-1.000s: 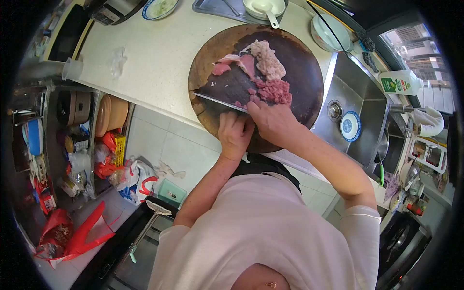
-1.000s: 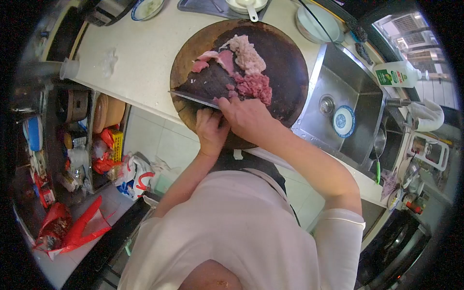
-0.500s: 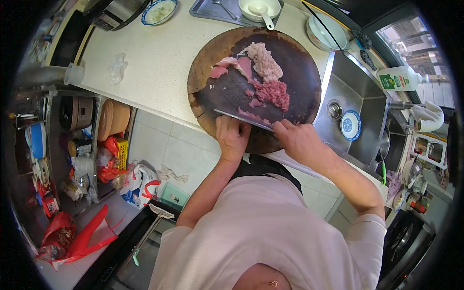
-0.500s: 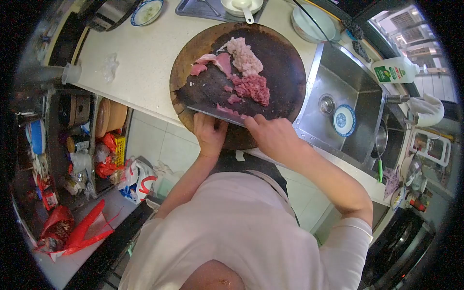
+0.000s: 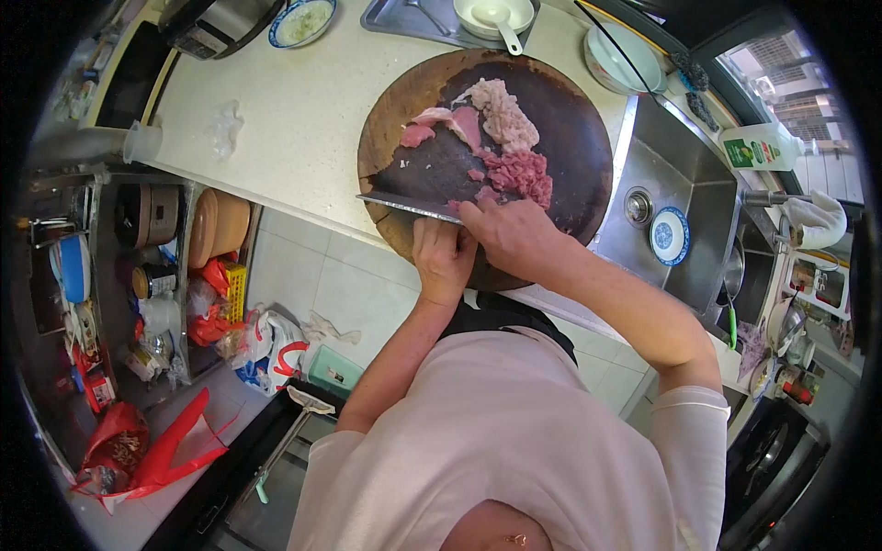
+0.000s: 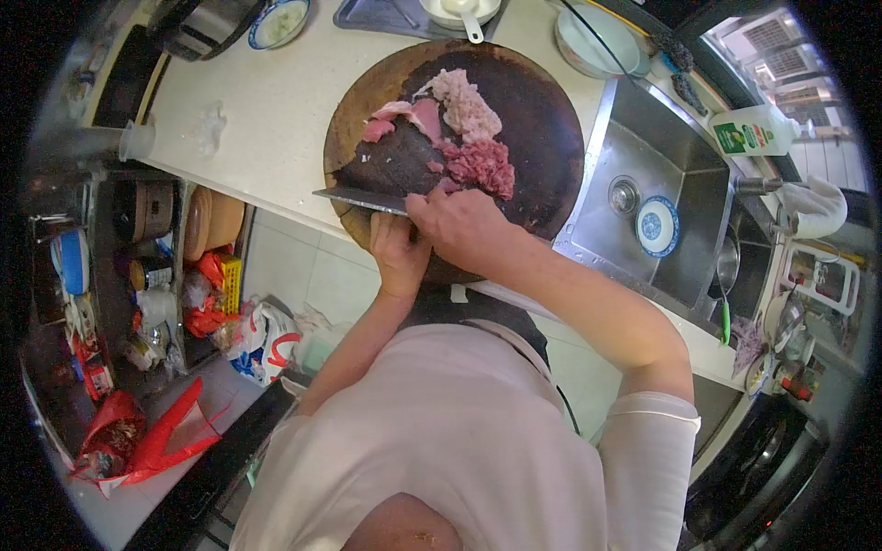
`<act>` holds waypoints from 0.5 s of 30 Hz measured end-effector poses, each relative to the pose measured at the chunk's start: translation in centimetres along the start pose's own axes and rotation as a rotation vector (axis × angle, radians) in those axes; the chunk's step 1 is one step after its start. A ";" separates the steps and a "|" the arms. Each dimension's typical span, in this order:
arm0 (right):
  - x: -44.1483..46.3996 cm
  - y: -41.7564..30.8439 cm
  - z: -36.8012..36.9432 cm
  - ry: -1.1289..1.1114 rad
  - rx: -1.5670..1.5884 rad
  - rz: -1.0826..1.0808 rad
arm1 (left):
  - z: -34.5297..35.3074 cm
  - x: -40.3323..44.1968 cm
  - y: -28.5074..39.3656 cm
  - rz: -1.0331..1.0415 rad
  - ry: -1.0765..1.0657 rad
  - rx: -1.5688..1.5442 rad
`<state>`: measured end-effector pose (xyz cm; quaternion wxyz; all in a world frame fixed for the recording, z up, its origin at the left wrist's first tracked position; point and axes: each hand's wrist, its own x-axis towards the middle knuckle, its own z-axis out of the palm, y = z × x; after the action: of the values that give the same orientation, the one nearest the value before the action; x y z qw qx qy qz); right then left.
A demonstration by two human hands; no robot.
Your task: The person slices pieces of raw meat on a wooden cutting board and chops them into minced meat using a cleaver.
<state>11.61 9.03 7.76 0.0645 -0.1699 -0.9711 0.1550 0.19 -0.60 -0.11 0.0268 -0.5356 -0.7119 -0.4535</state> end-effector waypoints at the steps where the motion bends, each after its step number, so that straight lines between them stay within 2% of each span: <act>1: 0.1 -0.1 0.1 -0.001 0.011 0.003 | -0.1 -0.1 -0.1 -0.005 -0.011 -0.005; 6: -3.9 0.8 -2.0 -0.227 0.025 0.211 | 0.1 -0.2 -0.2 0.042 -0.001 0.031; 9: -2.2 0.1 -1.3 -0.223 -0.031 0.167 | 0.2 -0.4 -0.1 0.028 0.006 -0.003; 12: -0.4 0.0 -0.2 -0.126 0.007 0.126 | 0.0 -0.1 0.3 0.010 0.011 -0.009; 13: -0.8 0.2 0.1 -0.062 0.037 0.154 | -0.2 -0.1 0.5 0.009 0.015 -0.002; 15: -2.1 1.0 -0.2 -0.074 0.049 0.187 | -0.5 -0.2 0.7 0.007 0.002 0.000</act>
<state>13.92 9.24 7.47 0.0178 -0.2524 -0.9486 0.1900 0.57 -1.08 0.48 0.0292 -0.5379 -0.7099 -0.4538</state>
